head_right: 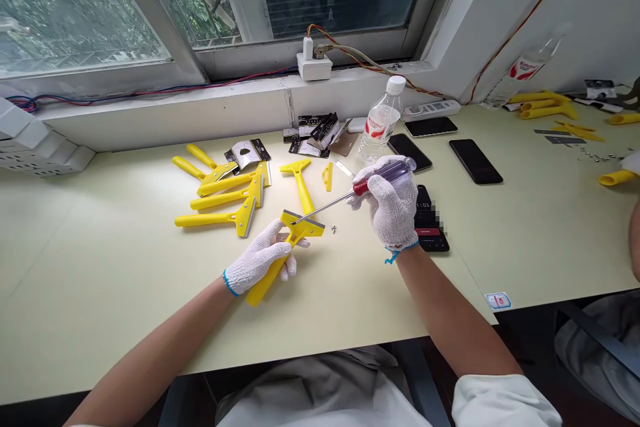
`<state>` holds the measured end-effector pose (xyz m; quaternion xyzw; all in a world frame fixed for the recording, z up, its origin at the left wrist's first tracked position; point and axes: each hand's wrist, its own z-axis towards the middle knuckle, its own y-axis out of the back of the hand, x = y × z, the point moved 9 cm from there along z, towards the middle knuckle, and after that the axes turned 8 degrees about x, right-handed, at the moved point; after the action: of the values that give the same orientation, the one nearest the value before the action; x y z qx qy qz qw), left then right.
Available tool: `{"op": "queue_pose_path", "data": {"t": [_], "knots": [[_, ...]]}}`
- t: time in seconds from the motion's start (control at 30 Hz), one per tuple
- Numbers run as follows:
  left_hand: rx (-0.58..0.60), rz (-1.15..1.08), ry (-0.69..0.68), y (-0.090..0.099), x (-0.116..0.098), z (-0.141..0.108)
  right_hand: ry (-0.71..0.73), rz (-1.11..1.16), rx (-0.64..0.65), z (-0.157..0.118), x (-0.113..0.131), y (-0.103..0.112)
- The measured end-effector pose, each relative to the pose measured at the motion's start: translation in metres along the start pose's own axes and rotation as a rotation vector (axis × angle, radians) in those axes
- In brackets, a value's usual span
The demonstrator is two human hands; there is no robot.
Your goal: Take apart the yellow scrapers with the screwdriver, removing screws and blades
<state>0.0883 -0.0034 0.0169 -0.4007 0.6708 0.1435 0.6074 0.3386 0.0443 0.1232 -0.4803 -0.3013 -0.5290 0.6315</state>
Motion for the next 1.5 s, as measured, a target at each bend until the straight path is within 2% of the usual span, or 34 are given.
{"op": "queue_pose_path", "data": {"t": [0.4,0.67,0.73,0.87,0.97,1.1,1.2,1.33,1.4,1.5], "knots": [[-0.014,0.02,0.002,0.002,0.002,0.001,0.108,-0.015,0.043,-0.001,0.003,-0.003],[-0.029,0.07,0.041,0.004,0.005,0.001,0.211,-0.1,0.174,-0.012,0.023,-0.029],[-0.006,0.053,0.07,0.003,0.006,0.001,0.227,-0.166,0.266,-0.013,0.032,-0.042],[0.077,0.012,0.132,-0.001,0.01,0.001,0.185,-0.371,0.584,-0.007,0.051,-0.081],[0.128,-0.017,0.144,-0.001,0.012,0.0,0.192,-0.394,0.691,-0.001,0.061,-0.099],[0.197,-0.058,0.145,-0.001,0.012,-0.001,0.3,-0.344,0.645,0.002,0.069,-0.11],[0.205,-0.064,0.148,0.0,0.013,-0.001,0.376,-0.457,0.632,-0.002,0.077,-0.12],[0.176,-0.086,0.173,0.0,0.015,0.0,0.445,-0.871,0.639,0.0,0.095,-0.136],[0.156,-0.079,0.165,0.0,0.014,0.0,0.419,-1.162,0.559,0.007,0.101,-0.136],[0.172,-0.031,0.199,-0.001,0.014,-0.002,0.324,-1.557,0.354,0.02,0.105,-0.124]]}}
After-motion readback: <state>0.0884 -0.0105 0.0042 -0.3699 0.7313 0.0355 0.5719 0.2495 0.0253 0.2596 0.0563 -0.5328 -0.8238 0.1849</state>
